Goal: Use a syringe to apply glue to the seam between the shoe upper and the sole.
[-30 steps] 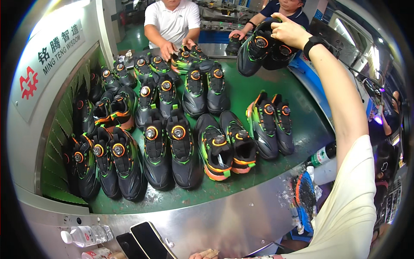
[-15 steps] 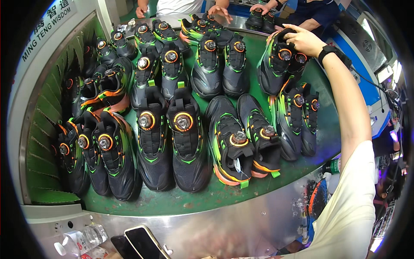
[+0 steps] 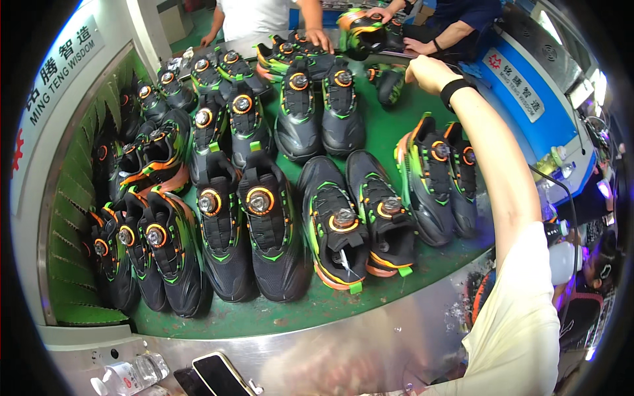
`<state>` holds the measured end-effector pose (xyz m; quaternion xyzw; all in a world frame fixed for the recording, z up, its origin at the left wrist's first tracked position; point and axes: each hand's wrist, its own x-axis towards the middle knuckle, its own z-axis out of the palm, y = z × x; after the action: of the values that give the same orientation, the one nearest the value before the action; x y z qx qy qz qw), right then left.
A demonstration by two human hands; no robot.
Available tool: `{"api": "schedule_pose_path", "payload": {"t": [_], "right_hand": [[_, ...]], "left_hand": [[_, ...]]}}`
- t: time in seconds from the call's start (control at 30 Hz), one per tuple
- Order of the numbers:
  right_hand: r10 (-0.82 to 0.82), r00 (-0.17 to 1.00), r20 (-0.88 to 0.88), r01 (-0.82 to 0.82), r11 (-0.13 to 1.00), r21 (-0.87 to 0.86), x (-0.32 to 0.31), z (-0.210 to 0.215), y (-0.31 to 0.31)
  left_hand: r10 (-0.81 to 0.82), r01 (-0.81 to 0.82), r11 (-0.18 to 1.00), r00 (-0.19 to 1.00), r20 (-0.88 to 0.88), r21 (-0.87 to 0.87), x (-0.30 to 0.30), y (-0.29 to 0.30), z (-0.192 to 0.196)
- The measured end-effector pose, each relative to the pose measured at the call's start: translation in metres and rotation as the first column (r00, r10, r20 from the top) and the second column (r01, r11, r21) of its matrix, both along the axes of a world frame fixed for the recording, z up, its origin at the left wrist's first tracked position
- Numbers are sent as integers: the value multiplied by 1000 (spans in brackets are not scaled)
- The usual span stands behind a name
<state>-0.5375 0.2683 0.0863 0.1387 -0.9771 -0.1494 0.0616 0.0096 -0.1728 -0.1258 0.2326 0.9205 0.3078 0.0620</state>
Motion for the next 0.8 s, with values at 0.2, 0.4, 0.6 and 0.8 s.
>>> {"api": "schedule_pose_path", "payload": {"t": [0.2, 0.4, 0.6, 0.8], "right_hand": [[85, 995, 56, -82, 996, -46, 84, 34, -1], [62, 983, 171, -26, 978, -206, 212, 44, -57], [92, 919, 383, 33, 951, -308, 339, 67, -92], [200, 944, 264, -28, 842, -539, 453, 28, -123]], "left_hand": [[-59, 61, 998, 996, -62, 22, -6, -1, 0], [-170, 169, 985, 980, -99, -18, 10, -15, 20], [-288, 290, 957, 934, -212, -20, 19, -21, 39], [-76, 123, 986, 933, -353, 114, 16, 16, 41]]}}
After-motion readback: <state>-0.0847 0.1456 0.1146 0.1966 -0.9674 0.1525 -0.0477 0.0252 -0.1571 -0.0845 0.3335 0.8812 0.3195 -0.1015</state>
